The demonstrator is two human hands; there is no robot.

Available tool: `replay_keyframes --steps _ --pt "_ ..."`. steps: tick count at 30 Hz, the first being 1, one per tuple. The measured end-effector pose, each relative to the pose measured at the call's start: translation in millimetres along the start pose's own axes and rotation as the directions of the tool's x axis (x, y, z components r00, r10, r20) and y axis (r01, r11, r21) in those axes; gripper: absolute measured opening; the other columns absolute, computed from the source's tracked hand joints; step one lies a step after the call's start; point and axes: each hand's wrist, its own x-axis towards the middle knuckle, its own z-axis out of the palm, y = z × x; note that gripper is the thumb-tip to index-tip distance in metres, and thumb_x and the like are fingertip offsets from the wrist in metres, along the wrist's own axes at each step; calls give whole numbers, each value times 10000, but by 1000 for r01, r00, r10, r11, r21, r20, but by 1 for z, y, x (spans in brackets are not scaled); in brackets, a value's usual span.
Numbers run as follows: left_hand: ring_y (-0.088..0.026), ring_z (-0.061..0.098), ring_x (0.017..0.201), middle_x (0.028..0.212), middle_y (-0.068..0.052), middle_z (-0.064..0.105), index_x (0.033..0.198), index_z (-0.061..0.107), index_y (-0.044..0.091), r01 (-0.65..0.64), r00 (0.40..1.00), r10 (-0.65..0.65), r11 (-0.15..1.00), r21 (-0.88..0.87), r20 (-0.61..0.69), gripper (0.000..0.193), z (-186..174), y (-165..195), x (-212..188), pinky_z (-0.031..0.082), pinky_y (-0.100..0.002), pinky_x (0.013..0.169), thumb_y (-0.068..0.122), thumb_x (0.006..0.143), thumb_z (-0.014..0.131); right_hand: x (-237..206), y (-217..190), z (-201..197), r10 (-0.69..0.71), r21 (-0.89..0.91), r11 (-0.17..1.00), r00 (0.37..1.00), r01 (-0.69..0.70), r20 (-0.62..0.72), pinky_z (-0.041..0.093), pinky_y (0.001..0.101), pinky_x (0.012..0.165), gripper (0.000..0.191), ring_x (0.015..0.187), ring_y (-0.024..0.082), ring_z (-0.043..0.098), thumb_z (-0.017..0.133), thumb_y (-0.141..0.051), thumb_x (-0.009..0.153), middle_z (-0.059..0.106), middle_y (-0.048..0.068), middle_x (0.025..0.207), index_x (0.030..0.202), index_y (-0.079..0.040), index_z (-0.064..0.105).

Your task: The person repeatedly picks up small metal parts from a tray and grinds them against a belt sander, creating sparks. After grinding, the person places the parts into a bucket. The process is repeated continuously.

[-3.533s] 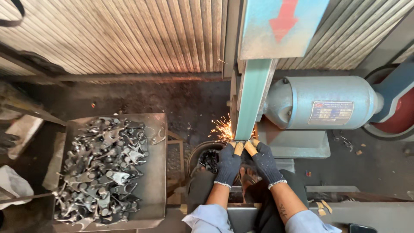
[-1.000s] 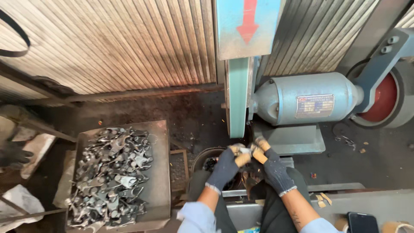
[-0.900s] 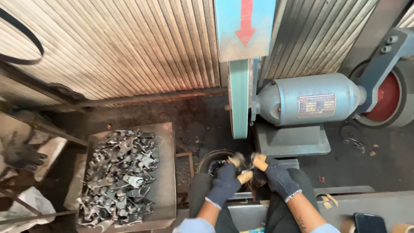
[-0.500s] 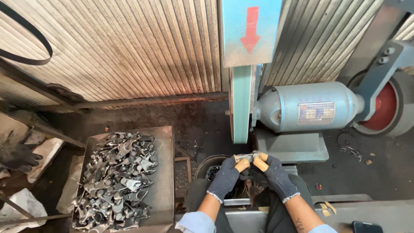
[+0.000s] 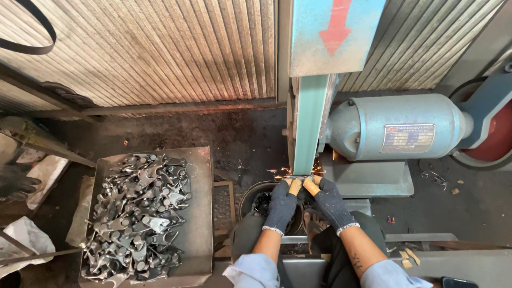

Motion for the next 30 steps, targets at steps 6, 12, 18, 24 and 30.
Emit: replay_keyframes --steps 6,12,18,24,30 --pt "-314 689 828 926 -204 730 989 683 -7 -193 958 229 961 199 -173 267 22 -9 4 523 -392 739 255 1017 636 4 -2 1 -16 -46 999 999 15 -37 518 283 729 344 813 90 600 641 -277 985 724 42 910 1075 46 721" --pt "-365 691 811 888 -216 712 916 661 -13 -79 981 125 956 283 -149 268 37 -18 4 533 -429 703 247 981 657 2 -2 -9 -65 20 998 998 65 -14 518 282 747 318 827 83 595 615 -265 1019 700 25 918 1065 35 708" --pt "-377 715 889 944 -219 730 993 693 20 -62 998 58 978 198 27 368 35 11 10 542 -445 758 374 986 592 -5 1 -18 -293 -227 935 955 274 -55 526 331 864 309 958 191 651 620 -233 981 708 92 1054 1158 8 698" --pt "-433 676 970 1008 -250 705 1039 705 10 -308 946 159 706 638 281 545 -67 60 -20 528 -504 825 527 891 620 -43 10 1 -212 -551 829 967 100 -144 451 390 1042 633 1192 328 628 707 -408 916 697 235 1248 1376 11 589" --pt "-362 686 997 1048 -169 714 1091 686 78 -156 869 494 205 966 36 319 -222 73 -70 516 -491 827 280 856 609 -88 10 15 -11 -652 750 989 107 149 452 375 1027 636 1249 300 605 673 -449 884 668 145 1320 1401 -86 596"
